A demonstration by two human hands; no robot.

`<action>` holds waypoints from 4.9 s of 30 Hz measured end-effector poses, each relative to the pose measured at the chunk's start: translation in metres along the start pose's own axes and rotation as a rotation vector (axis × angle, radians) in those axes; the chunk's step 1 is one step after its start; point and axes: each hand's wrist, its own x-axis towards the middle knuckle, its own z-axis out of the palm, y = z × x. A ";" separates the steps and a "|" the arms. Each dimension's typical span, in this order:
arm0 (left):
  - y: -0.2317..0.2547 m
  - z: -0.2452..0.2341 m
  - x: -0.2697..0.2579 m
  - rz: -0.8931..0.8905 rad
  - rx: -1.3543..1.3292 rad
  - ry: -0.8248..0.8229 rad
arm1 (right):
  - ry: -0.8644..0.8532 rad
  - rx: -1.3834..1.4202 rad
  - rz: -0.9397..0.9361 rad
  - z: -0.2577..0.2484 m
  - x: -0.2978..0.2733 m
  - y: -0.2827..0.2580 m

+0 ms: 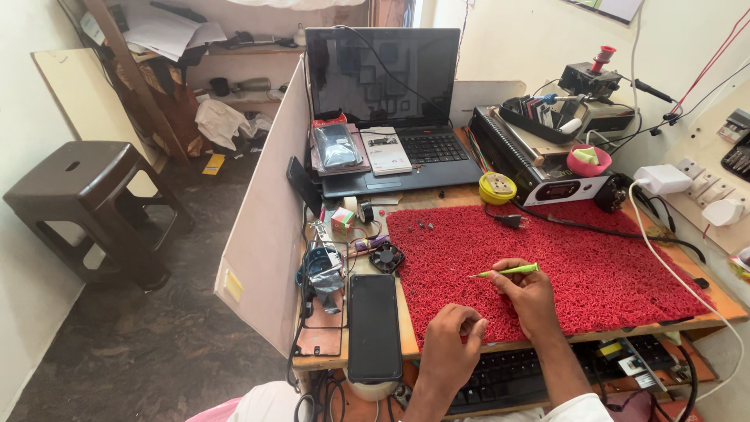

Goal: The person sits on the floor at a low workbench, folding a yellow cloth and then using a green precision screwdriver to manipulate small components. The person handles a disassembled electronic device frame, inspecting its internal parts and placing them on the red mat.

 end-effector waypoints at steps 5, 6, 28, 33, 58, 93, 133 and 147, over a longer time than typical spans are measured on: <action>0.001 0.000 0.000 -0.025 0.005 -0.004 | -0.015 -0.037 0.011 0.003 -0.003 -0.006; 0.001 0.000 0.000 -0.029 0.012 -0.007 | -0.017 -0.051 0.018 0.004 -0.004 -0.008; 0.002 -0.004 -0.001 0.028 0.057 -0.056 | -0.065 -0.233 -0.014 0.010 -0.009 -0.019; -0.003 -0.002 -0.003 0.062 0.025 -0.059 | -0.055 -0.295 -0.022 0.014 -0.012 -0.028; -0.005 0.001 -0.002 0.114 0.023 0.070 | 0.013 0.200 0.010 -0.005 -0.006 -0.012; -0.003 0.004 0.002 0.026 -0.018 0.201 | -0.375 0.291 0.026 -0.027 -0.006 -0.007; 0.024 -0.031 -0.009 0.073 0.314 0.027 | -0.188 0.097 -0.065 0.000 -0.014 -0.023; 0.051 -0.099 -0.010 -0.381 1.070 -0.191 | -0.262 -0.626 -0.310 0.022 -0.027 -0.041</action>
